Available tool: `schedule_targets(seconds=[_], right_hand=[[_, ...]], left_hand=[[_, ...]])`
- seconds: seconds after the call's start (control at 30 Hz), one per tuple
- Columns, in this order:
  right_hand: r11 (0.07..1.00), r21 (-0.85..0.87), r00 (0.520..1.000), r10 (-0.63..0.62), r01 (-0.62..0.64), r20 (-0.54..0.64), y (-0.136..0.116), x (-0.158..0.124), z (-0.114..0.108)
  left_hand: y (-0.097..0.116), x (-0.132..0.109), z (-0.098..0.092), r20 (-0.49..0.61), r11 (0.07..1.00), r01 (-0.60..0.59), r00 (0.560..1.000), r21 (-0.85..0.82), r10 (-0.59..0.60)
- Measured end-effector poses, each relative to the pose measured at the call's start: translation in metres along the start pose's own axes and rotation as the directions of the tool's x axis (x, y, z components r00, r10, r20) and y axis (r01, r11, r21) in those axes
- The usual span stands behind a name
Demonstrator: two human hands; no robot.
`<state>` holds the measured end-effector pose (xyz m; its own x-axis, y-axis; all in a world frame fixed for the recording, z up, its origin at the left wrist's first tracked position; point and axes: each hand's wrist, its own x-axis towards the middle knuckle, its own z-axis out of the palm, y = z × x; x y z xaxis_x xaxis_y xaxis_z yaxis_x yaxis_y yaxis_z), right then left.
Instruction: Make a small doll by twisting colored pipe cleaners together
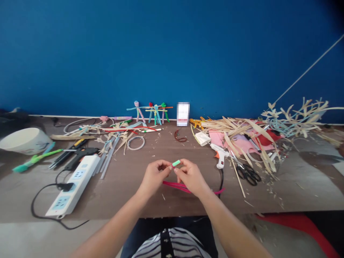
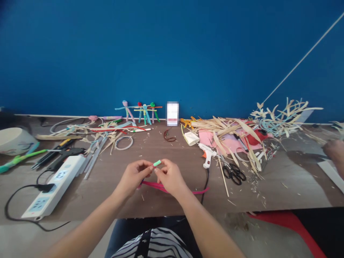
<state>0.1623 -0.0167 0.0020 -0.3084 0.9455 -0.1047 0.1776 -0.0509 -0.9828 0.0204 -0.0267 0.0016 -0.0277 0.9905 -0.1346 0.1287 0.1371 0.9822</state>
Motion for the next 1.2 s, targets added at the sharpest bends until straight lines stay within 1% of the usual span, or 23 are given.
schedule_targets(seconds=[0.13, 0.23, 0.3, 0.37, 0.5, 0.6, 0.77, 0.87, 1.0, 1.07, 1.1, 1.2], right_hand=[[0.995, 0.07, 0.997, 0.063, -0.066, 0.045, 0.005, 0.002, -0.003], [0.986, 0.125, 0.993, 0.098, -0.106, 0.063, 0.008, 0.004, -0.005], [0.982, 0.152, 0.992, 0.105, -0.115, 0.073, 0.009, 0.004, -0.005], [0.977, 0.175, 0.991, 0.113, -0.125, 0.077, 0.01, 0.004, -0.005], [0.969, 0.205, 0.989, 0.128, -0.142, 0.077, 0.012, 0.003, -0.004], [0.964, 0.217, 0.988, 0.137, -0.151, 0.077, 0.013, 0.002, -0.003], [0.961, 0.209, 0.983, 0.172, -0.182, 0.066, 0.014, -0.001, 0.001], [0.956, 0.224, 0.982, 0.181, -0.187, 0.048, 0.014, -0.003, 0.004], [0.945, 0.276, 0.984, 0.177, -0.177, 0.025, 0.013, -0.005, 0.008], [0.938, 0.298, 0.983, 0.183, -0.178, 0.01, 0.012, -0.005, 0.008], [0.933, 0.311, 0.982, 0.19, -0.181, 0.004, 0.013, -0.005, 0.008], [0.922, 0.34, 0.981, 0.196, -0.185, 0.001, 0.015, -0.004, 0.007]], left_hand=[[0.003, -0.001, 0.001, 0.031, 0.995, 0.074, 0.997, -0.062, -0.072], [0.008, -0.004, 0.002, 0.036, 0.99, 0.134, 0.991, -0.046, -0.133], [0.01, -0.005, 0.003, 0.027, 0.989, 0.142, 0.99, -0.038, -0.141], [0.011, -0.005, 0.003, 0.017, 0.992, 0.12, 0.993, -0.037, -0.119], [0.006, -0.004, 0.004, 0.027, 0.998, 0.055, 0.998, 0.002, -0.055], [0.001, -0.003, 0.005, 0.015, 0.998, -0.029, 0.999, 0.054, 0.028], [-0.008, -0.004, 0.007, -0.026, 0.963, -0.167, 0.984, 0.209, 0.177], [-0.011, -0.006, 0.009, -0.044, 0.899, -0.25, 0.958, 0.36, 0.284], [-0.01, -0.009, 0.01, 0.002, 0.74, -0.37, 0.895, 0.562, 0.446], [-0.009, -0.009, 0.01, 0.04, 0.673, -0.42, 0.864, 0.61, 0.503], [-0.008, -0.009, 0.01, 0.06, 0.653, -0.438, 0.854, 0.618, 0.516], [-0.007, -0.008, 0.009, 0.104, 0.649, -0.466, 0.851, 0.601, 0.514]])
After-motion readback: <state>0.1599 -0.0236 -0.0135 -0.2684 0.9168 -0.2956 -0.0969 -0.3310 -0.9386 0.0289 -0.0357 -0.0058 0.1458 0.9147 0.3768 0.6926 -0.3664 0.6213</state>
